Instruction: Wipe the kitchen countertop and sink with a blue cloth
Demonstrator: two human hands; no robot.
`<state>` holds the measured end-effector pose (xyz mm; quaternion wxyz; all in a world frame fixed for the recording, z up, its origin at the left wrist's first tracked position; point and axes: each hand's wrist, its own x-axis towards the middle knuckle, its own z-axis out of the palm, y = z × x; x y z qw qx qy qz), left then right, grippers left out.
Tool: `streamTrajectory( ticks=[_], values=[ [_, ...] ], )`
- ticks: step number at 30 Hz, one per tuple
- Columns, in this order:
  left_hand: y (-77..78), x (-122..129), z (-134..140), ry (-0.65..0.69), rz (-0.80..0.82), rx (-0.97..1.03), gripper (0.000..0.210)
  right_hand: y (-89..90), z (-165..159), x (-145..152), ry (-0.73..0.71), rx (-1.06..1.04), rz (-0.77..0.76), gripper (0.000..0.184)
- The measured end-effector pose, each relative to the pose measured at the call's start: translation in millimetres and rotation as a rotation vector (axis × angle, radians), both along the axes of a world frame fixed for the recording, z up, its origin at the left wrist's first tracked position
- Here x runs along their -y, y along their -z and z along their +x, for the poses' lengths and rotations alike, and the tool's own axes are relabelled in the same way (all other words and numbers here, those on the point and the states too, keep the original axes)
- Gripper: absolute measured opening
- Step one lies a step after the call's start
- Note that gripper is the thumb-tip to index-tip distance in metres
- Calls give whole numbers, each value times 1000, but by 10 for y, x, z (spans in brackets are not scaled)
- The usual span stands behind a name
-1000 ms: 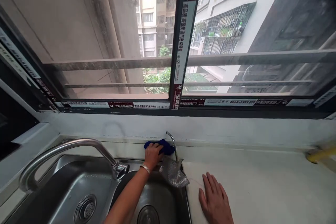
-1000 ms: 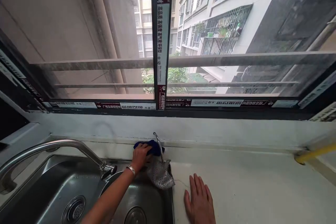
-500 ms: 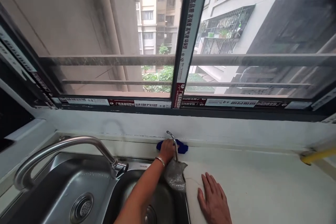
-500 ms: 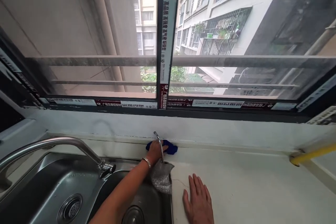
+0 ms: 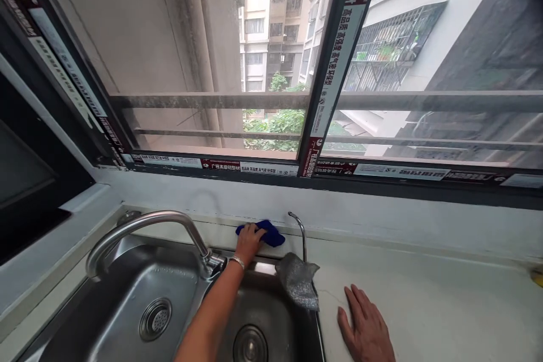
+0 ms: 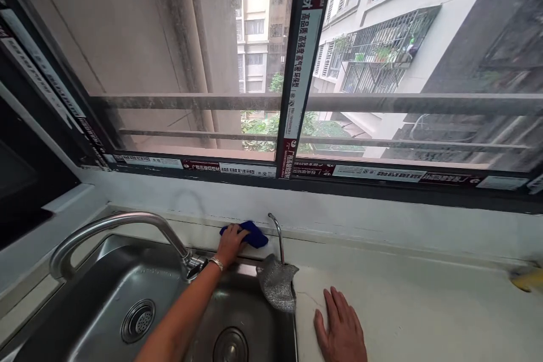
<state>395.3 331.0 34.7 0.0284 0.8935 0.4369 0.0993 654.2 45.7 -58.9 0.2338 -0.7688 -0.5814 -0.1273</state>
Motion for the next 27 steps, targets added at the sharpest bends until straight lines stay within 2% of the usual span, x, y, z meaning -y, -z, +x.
streamTrajectory(
  ticks=[3,6,11,15,21,27],
  values=[
    [-33,5,-176,-134,20,-33,36,15,8,-6,2,-13,-16,65],
    [-82,22,-230,-258,36,-77,34,47,29,-19,-1,-22,-14,65],
    [-199,-3,-278,-384,28,-156,33,123,84,-43,-1,-12,20,65],
    [-290,-120,-372,-493,-14,-236,30,98,69,-31,-17,-6,31,66],
    [-446,-353,-433,-490,-118,-336,31,-3,-15,-12,1,-25,41,65],
    [-571,-391,-542,-511,-161,-383,38,-12,-36,-25,6,-21,42,63]
  ],
)
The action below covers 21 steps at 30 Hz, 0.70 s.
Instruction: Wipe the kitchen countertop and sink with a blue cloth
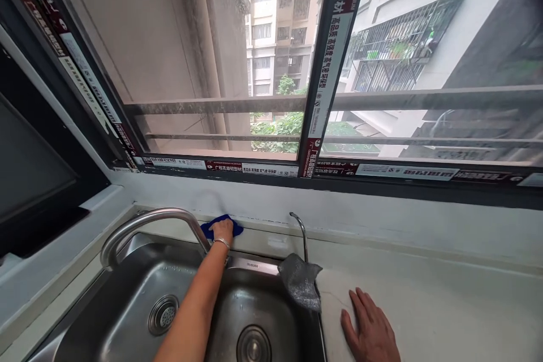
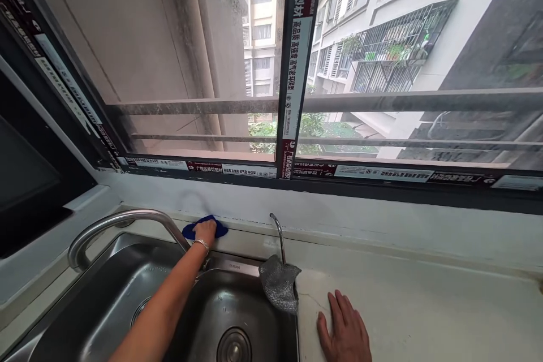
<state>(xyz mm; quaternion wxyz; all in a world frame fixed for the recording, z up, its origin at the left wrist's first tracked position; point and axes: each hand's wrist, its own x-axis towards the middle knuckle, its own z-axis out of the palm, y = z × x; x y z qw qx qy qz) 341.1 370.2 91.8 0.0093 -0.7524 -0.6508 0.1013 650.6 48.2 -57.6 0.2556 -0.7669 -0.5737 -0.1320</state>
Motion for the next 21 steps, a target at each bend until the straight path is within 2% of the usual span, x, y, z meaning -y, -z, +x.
streamTrajectory(
  ticks=[8,11,17,19,21],
  values=[
    [-74,-173,-122,-37,-27,-31,46,-71,-22,22,9,-35,-22,64],
    [-57,-157,-94,-49,-20,-54,45,-64,-23,4,21,-29,-7,63],
    [-49,41,-28,-68,63,-40,33,34,39,9,6,24,11,66],
    [-99,151,-19,-16,108,13,38,95,91,20,-1,37,3,66],
    [-155,327,-21,102,134,90,46,162,157,22,-5,37,-25,66]
  ],
)
